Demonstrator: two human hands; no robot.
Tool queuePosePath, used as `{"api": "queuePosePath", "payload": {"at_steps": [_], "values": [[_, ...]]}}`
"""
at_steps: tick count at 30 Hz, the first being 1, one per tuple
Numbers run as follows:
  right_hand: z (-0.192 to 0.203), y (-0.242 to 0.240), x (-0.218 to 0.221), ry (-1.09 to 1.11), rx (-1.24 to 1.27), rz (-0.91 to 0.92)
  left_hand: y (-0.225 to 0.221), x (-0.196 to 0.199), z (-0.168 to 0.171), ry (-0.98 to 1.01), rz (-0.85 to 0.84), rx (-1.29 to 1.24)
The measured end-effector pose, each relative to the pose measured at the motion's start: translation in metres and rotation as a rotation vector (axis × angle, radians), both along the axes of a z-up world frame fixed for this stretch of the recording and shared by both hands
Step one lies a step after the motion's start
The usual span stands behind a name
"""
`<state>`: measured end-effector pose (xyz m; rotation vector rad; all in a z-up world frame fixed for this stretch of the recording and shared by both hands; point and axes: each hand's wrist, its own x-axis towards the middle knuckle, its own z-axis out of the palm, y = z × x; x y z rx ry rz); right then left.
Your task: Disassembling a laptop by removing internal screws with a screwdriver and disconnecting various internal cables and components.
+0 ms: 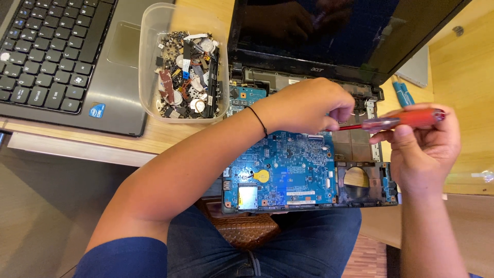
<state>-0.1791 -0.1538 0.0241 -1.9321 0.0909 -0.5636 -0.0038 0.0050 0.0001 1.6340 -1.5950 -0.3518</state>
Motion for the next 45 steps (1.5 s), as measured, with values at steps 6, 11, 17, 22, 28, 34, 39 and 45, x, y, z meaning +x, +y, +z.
{"api": "queuePosePath", "payload": {"at_steps": [6, 11, 17, 22, 28, 34, 39, 45], "values": [[-0.036, -0.044, -0.02, -0.144, 0.369, -0.17, -0.002, -0.002, -0.008, -0.222, -0.013, 0.286], [-0.051, -0.055, -0.021, -0.162, 0.512, -0.224, -0.003, -0.009, -0.006, -0.305, -0.009, 0.327], [-0.051, -0.05, -0.015, -0.162, 0.676, -0.2, -0.011, -0.022, -0.016, -0.632, 0.093, 0.233], [-0.048, -0.047, -0.017, -0.16, 0.768, -0.271, -0.013, -0.021, -0.02, -0.644, 0.089, 0.24], [-0.048, -0.048, -0.017, -0.144, 0.777, -0.251, -0.016, -0.02, -0.026, -0.667, 0.107, 0.187], [-0.05, -0.052, -0.018, -0.157, 0.824, -0.249, -0.016, -0.021, -0.023, -0.663, 0.12, 0.192], [-0.049, -0.051, -0.019, -0.152, 0.825, -0.256, -0.018, -0.021, -0.026, -0.66, 0.132, 0.214], [-0.051, -0.053, -0.02, -0.156, 0.825, -0.248, -0.016, -0.022, -0.02, -0.659, 0.13, 0.244]]}}
